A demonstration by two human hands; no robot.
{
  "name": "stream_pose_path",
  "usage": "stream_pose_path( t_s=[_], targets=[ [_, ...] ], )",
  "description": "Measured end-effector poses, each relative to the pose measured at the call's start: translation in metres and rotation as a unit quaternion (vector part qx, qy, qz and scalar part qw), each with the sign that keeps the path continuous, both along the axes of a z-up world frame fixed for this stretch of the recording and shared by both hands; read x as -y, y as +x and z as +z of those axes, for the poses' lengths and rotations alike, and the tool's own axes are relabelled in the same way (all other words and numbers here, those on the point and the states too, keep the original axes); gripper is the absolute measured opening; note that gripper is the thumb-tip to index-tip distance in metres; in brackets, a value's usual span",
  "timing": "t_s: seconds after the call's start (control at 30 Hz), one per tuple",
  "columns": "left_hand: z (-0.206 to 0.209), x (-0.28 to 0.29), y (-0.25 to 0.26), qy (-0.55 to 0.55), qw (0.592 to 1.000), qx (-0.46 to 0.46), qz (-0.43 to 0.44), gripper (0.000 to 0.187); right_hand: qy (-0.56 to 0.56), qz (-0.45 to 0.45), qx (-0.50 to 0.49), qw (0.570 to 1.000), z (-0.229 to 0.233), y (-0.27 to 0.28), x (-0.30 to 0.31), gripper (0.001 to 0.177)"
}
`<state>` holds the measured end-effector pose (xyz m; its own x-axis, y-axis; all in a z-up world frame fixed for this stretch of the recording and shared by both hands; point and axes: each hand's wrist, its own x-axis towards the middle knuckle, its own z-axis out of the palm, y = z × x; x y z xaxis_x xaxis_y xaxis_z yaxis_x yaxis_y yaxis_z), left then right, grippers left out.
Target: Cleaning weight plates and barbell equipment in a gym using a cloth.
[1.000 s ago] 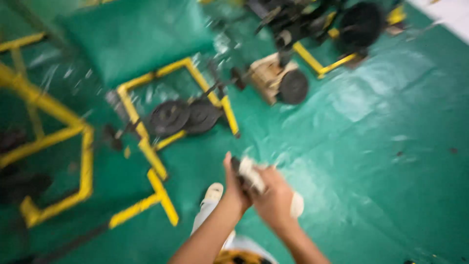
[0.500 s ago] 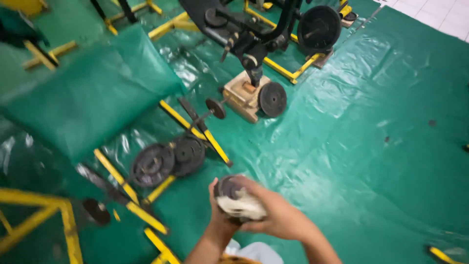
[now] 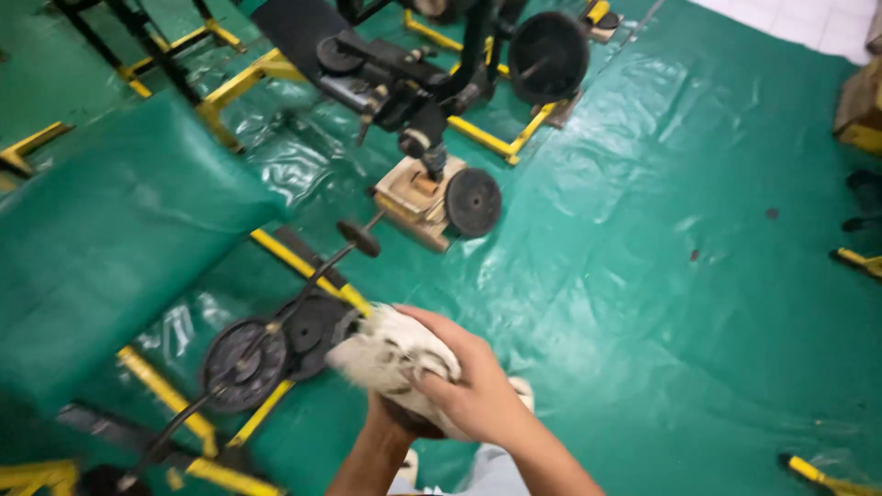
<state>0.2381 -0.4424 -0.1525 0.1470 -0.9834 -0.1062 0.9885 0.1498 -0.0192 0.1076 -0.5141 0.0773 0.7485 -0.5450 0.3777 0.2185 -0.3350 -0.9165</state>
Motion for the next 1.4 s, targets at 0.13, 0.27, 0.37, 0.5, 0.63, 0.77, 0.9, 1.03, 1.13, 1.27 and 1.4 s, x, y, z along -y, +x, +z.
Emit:
stream_pose_path(
  t_s=[0.13,0.27,0.37,0.5,0.63,0.77,0.9,1.03,1.13,1.27,1.4],
  targets=[
    [0.056,0.06,-0.039,0.157,0.984,0.082,-0.007,0.07,0.332,-0.041,-0.09,0.938,-0.104,-0.081,0.087,0.048],
    [0.048,0.127,-0.083,0.194,0.98,0.033,0.02,0.071,0.33,-0.172,-0.058,0.927,-0.128,-0.133,0.162,0.051],
    [0.065,0.178,-0.12,0.144,0.988,0.059,-0.012,0.075,0.12,-0.127,-0.077,0.982,-0.102,-0.141,0.175,0.069],
    [-0.02,0.229,-0.159,0.168,0.981,-0.091,0.016,0.072,-0.396,-0.039,-0.126,0.909,-0.088,-0.141,0.202,0.067],
    [0.018,0.256,-0.157,0.115,0.992,-0.051,0.006,0.068,-0.285,-0.028,-0.128,0.949,-0.106,-0.152,0.25,0.064],
    [0.068,0.277,-0.15,0.071,0.997,0.019,-0.022,0.063,-0.123,-0.105,-0.107,0.981,-0.154,-0.161,0.304,0.051],
    [0.098,0.286,-0.131,0.183,0.982,0.042,-0.024,0.062,-0.08,-0.179,-0.152,0.969,-0.131,-0.153,0.303,0.049],
    [0.017,0.295,-0.094,-0.072,0.992,0.046,-0.096,0.063,-0.04,-0.085,-0.068,0.993,-0.131,-0.127,0.252,0.056],
    [0.036,0.303,-0.07,-0.007,0.993,0.042,-0.113,0.061,-0.266,-0.067,-0.048,0.96,-0.119,-0.083,0.27,0.04],
    [0.068,0.295,-0.041,0.152,0.976,0.031,-0.153,0.064,-0.249,-0.145,-0.027,0.957,-0.161,-0.028,0.328,0.026],
    [0.097,0.286,0.01,0.155,0.951,0.088,-0.253,0.07,-0.266,-0.243,-0.147,0.921,-0.179,0.01,0.379,0.016]
  ],
)
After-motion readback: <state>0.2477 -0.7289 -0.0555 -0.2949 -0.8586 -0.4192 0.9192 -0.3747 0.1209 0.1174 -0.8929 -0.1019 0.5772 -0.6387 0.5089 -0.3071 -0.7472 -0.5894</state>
